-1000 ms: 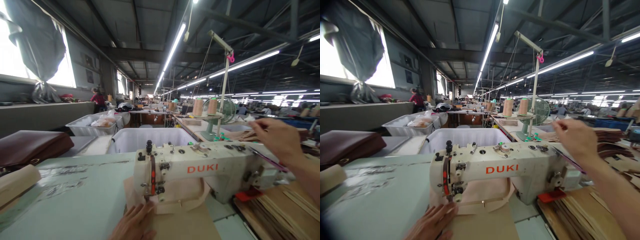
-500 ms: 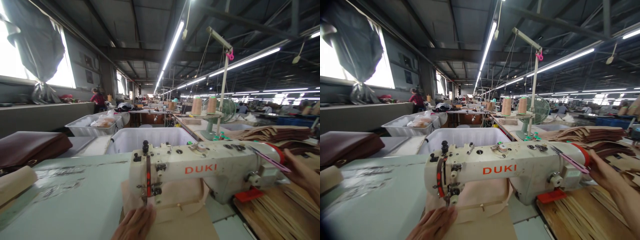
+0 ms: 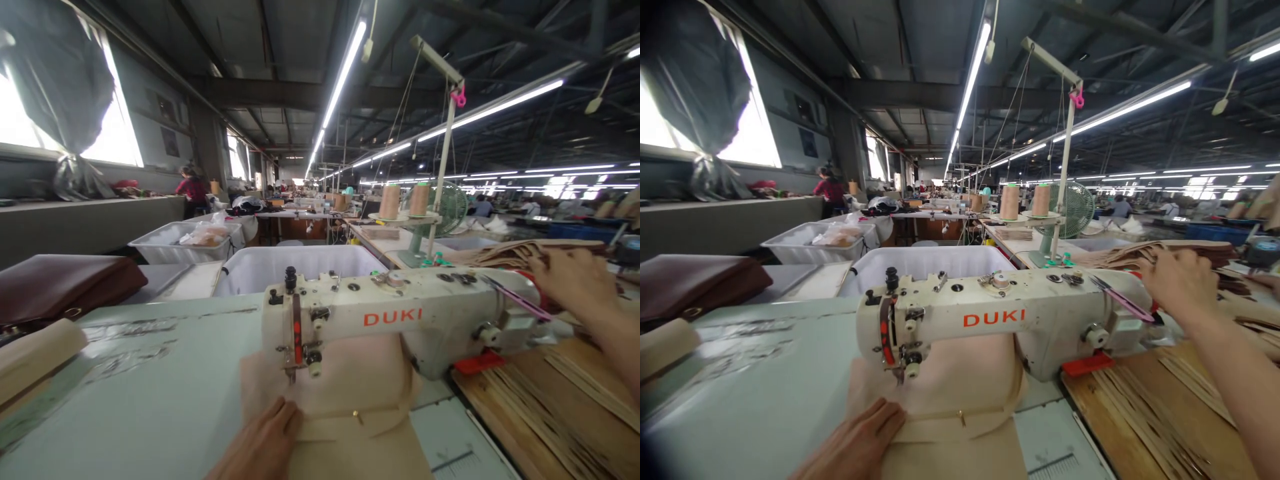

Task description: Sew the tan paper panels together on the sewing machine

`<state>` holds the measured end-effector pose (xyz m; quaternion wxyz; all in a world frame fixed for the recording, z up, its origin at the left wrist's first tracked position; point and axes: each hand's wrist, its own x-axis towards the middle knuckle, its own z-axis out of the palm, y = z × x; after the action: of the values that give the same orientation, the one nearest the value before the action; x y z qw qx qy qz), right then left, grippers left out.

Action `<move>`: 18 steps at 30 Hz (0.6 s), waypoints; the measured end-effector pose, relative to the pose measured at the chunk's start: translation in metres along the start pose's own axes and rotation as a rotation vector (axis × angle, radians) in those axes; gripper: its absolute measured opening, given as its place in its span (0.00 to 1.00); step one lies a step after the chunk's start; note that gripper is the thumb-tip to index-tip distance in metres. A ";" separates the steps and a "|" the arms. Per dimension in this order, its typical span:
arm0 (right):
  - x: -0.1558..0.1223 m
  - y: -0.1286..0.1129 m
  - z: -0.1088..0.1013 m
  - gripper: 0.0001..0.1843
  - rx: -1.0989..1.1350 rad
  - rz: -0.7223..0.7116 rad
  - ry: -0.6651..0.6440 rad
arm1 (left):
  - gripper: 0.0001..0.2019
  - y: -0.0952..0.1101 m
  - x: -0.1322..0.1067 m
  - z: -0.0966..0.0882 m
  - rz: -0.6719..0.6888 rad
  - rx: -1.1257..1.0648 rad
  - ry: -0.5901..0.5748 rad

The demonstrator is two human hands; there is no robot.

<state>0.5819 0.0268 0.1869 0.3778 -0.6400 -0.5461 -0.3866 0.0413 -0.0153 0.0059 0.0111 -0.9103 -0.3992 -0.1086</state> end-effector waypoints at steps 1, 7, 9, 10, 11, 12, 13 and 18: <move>-0.001 -0.034 -0.012 0.23 -0.048 -0.013 0.052 | 0.21 0.001 0.006 -0.001 -0.016 -0.020 -0.034; -0.150 -0.268 -0.058 0.12 0.528 -0.743 -0.417 | 0.19 -0.018 0.016 -0.008 -0.018 -0.173 -0.096; -0.214 -0.304 -0.056 0.09 0.651 -0.824 -0.484 | 0.18 -0.025 0.014 -0.013 -0.009 -0.227 -0.102; -0.238 -0.311 -0.052 0.09 0.626 -0.783 -0.467 | 0.18 -0.026 0.013 -0.015 -0.002 -0.246 -0.098; -0.257 -0.314 -0.045 0.08 0.576 -0.737 -0.471 | 0.17 -0.027 0.013 -0.017 0.004 -0.256 -0.085; -0.269 -0.313 -0.037 0.09 0.508 -0.676 -0.493 | 0.17 -0.026 0.013 -0.019 0.009 -0.258 -0.067; -0.275 -0.311 -0.028 0.13 0.444 -0.618 -0.520 | 0.16 -0.025 0.013 -0.019 0.014 -0.252 -0.045; -0.266 -0.307 -0.011 0.22 0.311 -0.440 -0.583 | 0.11 -0.017 0.019 -0.007 0.045 -0.172 0.077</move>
<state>0.2487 -0.0555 -0.0310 0.2075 -0.5256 -0.8067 -0.1730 0.0399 0.0091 0.0159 -0.0496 -0.9119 -0.3670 -0.1770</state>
